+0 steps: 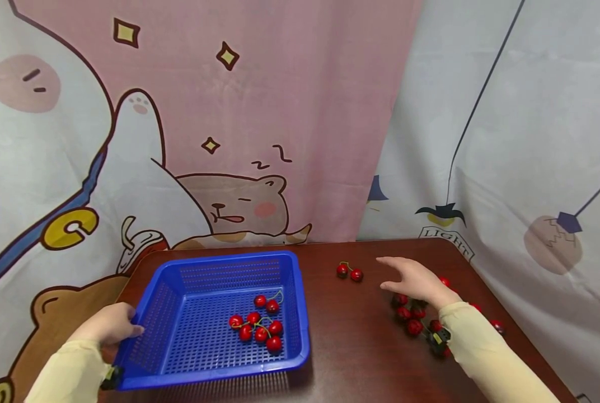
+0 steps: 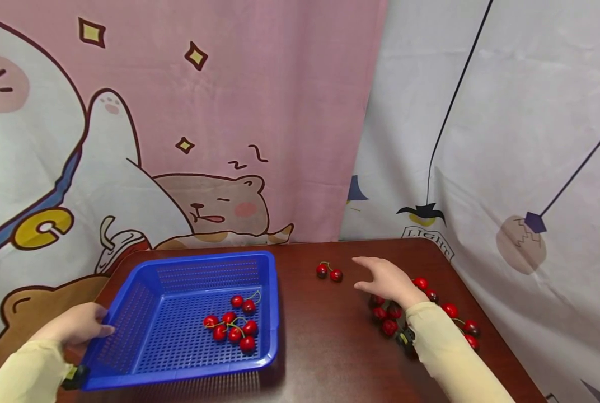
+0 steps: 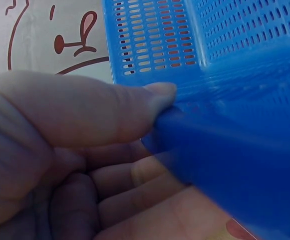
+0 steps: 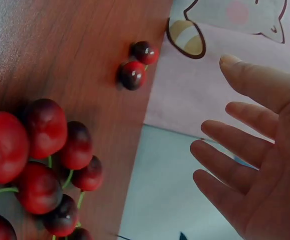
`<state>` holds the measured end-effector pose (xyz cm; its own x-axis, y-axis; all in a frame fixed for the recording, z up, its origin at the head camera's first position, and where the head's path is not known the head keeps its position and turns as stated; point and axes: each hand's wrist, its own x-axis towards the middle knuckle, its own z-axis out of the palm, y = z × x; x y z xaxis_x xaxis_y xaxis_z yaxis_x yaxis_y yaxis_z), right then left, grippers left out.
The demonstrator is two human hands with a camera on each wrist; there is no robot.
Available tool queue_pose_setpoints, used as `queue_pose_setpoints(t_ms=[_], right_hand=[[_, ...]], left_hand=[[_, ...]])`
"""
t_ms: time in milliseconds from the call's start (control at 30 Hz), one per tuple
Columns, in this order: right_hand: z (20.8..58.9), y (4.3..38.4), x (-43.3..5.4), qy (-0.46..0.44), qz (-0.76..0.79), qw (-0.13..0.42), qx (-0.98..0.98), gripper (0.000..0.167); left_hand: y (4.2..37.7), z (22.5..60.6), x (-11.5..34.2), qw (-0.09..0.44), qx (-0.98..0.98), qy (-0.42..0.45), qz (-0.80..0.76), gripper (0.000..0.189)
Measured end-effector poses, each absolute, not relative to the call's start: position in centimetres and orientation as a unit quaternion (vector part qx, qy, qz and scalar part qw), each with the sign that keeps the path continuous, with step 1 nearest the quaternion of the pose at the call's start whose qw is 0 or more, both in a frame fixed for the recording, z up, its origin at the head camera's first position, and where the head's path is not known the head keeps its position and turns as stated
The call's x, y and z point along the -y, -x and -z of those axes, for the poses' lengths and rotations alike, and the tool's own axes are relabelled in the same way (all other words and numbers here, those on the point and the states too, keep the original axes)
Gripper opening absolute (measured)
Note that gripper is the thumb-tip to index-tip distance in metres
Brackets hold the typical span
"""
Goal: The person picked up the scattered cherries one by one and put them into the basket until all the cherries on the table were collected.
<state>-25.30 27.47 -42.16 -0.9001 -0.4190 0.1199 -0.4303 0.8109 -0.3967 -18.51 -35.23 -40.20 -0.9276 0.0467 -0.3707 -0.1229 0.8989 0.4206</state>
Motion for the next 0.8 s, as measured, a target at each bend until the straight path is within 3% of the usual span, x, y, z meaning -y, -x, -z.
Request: queue_pose_setpoints(t_ms=[800], right_hand=[[47.5,32.3,-22.9,-0.144,-0.236,-0.001,0.961,0.051]], left_hand=[[18.4,40.5,35.1,0.174,-0.958,0.020,-0.226,0.029]])
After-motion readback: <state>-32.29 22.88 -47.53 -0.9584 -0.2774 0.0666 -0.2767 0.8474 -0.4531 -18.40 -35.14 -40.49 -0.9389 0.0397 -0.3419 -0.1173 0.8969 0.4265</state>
